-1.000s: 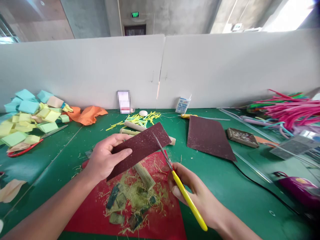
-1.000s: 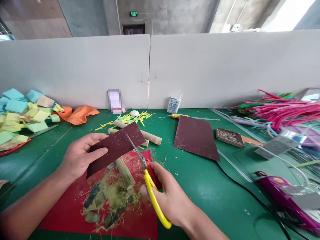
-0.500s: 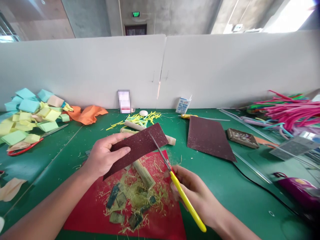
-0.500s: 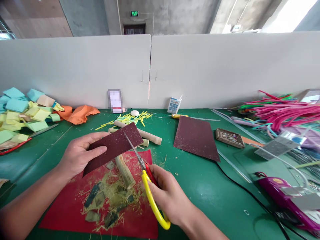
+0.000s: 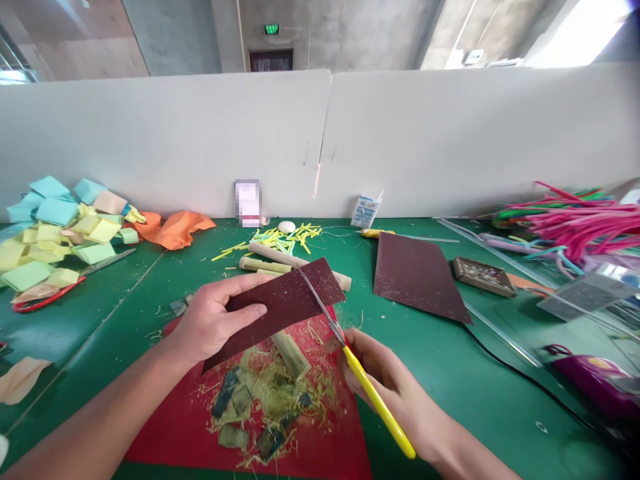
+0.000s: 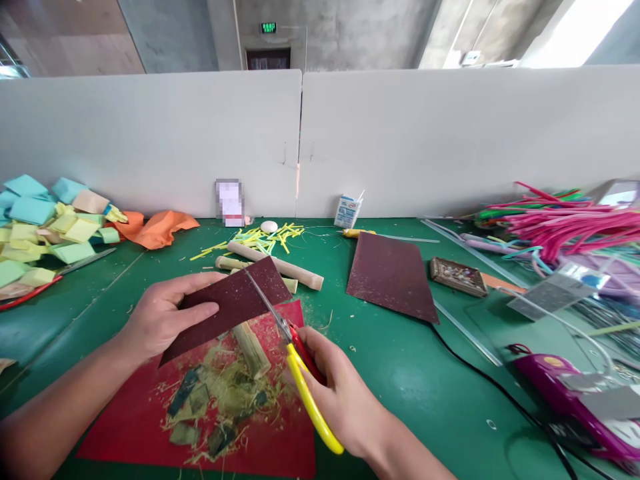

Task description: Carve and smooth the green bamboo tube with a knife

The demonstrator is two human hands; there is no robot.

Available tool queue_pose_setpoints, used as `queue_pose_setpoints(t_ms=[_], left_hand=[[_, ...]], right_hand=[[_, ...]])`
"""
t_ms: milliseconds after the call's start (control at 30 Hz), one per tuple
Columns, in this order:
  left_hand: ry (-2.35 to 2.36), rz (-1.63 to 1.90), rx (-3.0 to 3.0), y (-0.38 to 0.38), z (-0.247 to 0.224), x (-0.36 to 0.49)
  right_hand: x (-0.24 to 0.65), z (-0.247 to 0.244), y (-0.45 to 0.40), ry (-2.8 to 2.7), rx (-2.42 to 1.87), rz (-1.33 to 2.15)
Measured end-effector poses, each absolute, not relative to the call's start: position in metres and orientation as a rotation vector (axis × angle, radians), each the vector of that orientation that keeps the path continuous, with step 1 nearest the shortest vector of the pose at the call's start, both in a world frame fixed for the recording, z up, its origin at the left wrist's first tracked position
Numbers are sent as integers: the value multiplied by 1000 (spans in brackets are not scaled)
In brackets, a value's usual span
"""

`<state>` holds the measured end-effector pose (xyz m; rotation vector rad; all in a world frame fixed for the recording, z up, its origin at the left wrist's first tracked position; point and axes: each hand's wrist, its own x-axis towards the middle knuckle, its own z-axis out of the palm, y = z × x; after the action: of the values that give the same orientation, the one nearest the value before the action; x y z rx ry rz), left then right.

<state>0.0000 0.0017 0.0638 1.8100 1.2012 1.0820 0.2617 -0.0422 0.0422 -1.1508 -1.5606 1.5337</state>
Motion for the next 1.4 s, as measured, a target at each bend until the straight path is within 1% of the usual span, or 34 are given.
queue_pose_setpoints(t_ms=[200, 433, 733, 867, 1033, 1167, 1267, 1400], left_hand=[[1244, 1050, 1880, -1, 62, 3], [1228, 1044, 1838, 2, 61, 4], [1168, 931, 1759, 12, 59, 2], [1179, 879, 1737, 14, 59, 0], [1245, 816, 1731, 30, 61, -8], [1404, 899, 2004, 70, 70, -12], [1478, 905, 2215, 114, 80, -2], [1440, 750, 2480, 165, 91, 31]], right_hand=[[264, 39, -45, -1555, -1156, 1548], [261, 35, -43, -1444, -1037, 1650], [258, 42, -40, -1364, -1216, 1758], [260, 40, -38, -1347, -1264, 1752], [266, 36, -33, -1249, -1193, 1620], [279, 41, -24, -1145, -1163, 1456], [293, 42, -13, -1195, -1301, 1292], [315, 30, 6, -1448, -1588, 1036]])
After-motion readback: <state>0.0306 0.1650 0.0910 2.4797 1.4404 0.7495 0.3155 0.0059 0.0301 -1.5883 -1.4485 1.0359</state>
